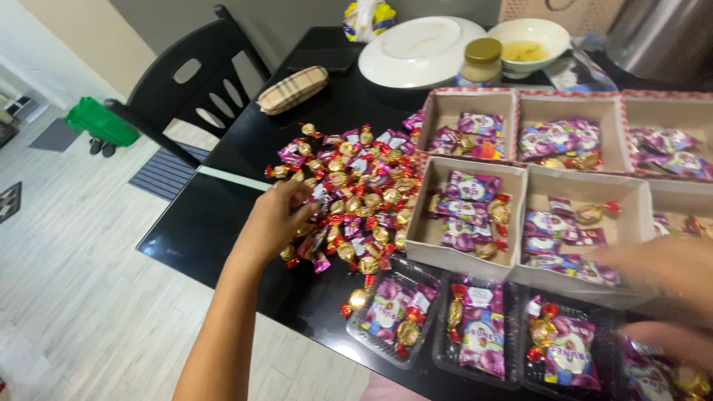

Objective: The person sorts various wrapped candies into individual small boxes and plastic containers, picking them up by hand and placing them into the compartments.

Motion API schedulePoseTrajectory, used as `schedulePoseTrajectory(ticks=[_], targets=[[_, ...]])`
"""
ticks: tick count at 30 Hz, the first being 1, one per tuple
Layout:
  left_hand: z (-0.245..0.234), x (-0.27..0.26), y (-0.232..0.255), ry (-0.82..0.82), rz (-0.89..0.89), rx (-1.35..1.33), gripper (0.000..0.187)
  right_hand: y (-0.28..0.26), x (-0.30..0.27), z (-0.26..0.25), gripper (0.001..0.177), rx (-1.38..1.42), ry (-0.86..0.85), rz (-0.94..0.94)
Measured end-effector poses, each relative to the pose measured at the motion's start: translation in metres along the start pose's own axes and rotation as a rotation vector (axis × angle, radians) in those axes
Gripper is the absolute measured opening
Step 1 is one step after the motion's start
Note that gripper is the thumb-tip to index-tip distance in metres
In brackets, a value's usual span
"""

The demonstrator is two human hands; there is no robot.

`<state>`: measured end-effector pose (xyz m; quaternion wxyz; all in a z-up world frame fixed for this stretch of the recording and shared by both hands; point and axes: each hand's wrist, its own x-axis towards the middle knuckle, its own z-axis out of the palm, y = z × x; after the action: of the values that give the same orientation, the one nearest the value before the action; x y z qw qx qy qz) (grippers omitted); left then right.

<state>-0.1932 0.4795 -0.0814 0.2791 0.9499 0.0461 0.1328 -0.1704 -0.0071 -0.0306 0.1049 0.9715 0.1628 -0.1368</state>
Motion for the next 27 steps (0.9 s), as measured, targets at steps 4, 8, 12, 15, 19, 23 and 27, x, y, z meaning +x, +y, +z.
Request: schedulePoseTrajectory(ticks=[4,8,12,15,19,23,27], targets=[[0.014,0.032,-0.009,0.029,0.191,-0.009,0.028,-0.064,0.014,-0.037,0.075,-0.016,-0.054,-0.287],[0.039,0.05,-0.003,0.01,0.273,0.178,0.025,-0.114,0.046,-0.075,0.048,0.104,0.323,-0.681],[0.046,0.057,0.007,0.137,0.321,0.279,0.024,-0.163,0.093,-0.094,0.044,0.239,0.652,-0.885],[0.03,0.054,0.028,0.149,0.301,0.315,0.015,-0.175,0.114,-0.098,0.034,0.175,0.401,-0.65],[0.012,0.041,0.081,0.14,0.304,-0.139,0.049,-0.171,0.126,-0.101,0.047,0.655,0.512,-0.63],[0.011,0.04,0.123,0.136,0.518,-0.473,0.063,-0.16,0.136,-0.105,0.032,0.88,0.558,-0.68],[0.012,0.052,0.13,0.125,0.613,-0.497,0.066,-0.133,0.144,-0.109,0.024,0.841,0.645,-0.596]])
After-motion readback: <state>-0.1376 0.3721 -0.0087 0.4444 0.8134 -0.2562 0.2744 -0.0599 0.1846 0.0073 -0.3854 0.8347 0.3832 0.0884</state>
